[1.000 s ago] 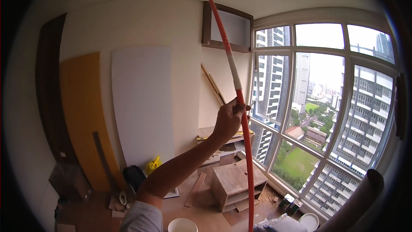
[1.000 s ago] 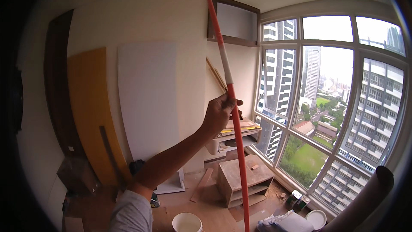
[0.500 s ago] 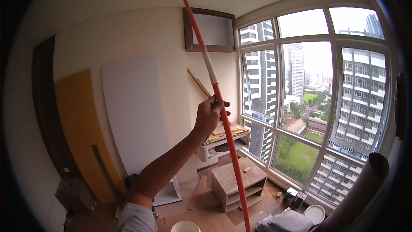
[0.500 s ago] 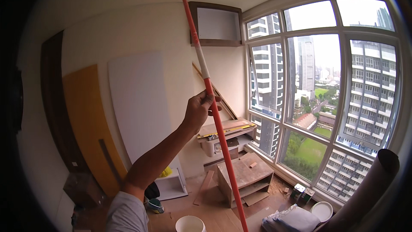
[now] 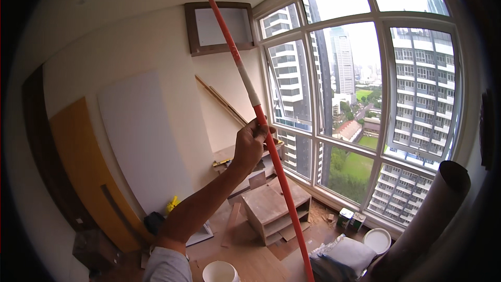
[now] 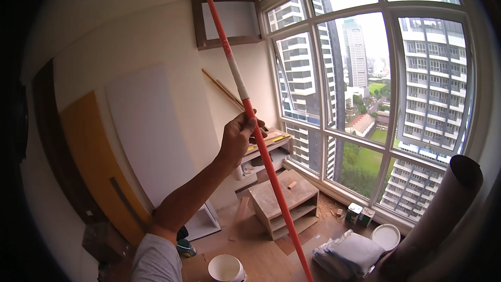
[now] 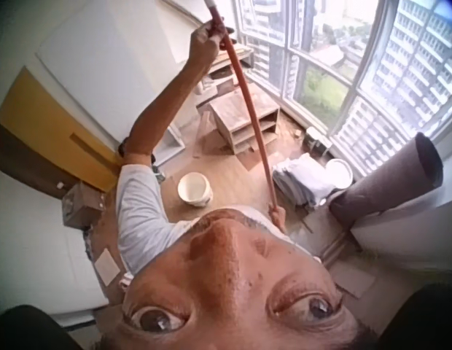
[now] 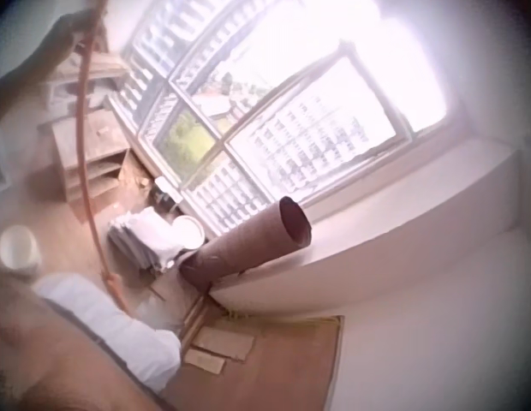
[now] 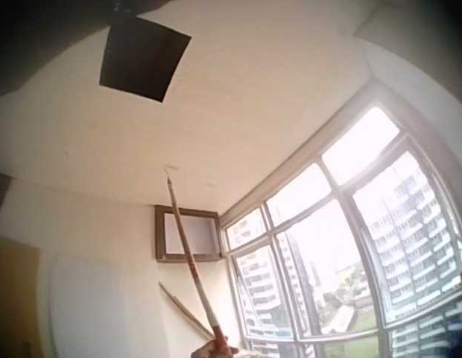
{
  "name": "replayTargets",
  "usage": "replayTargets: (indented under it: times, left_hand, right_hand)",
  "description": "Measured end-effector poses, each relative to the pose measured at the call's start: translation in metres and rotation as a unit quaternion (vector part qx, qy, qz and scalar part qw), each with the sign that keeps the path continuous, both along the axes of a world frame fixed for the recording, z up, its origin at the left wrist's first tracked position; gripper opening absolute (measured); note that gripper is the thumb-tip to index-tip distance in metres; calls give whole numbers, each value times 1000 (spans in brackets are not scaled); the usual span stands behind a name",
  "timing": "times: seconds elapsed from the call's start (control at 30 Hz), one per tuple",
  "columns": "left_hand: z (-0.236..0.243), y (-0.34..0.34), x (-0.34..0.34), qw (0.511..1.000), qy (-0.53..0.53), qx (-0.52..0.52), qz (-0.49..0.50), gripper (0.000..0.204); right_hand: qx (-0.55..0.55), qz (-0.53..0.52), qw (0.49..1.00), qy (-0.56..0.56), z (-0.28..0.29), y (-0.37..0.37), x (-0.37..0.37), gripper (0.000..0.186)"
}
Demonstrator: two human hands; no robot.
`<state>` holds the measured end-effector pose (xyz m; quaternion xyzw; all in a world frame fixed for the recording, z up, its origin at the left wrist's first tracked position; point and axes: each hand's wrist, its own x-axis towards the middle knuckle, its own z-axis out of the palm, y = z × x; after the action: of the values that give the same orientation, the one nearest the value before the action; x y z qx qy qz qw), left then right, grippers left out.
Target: The person dips a paint roller attached to an extension pole into a paint bucket and paints the ceiling.
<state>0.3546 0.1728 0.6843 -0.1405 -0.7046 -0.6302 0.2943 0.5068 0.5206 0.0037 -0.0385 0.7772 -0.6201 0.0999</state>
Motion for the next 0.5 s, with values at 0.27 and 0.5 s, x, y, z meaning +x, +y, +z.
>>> replayTargets:
  times: [0.27,0.5]
  left_hand:
    - [-11,52,-37,1000,-5,-8,-15,39]
    - [-15,76,-60,1000,-2,-4,-30,36]
  right_hand:
    - [26,-30,999,22,-47,40,-36,45]
    - [26,-47,999,7,-23,57,-39,41]
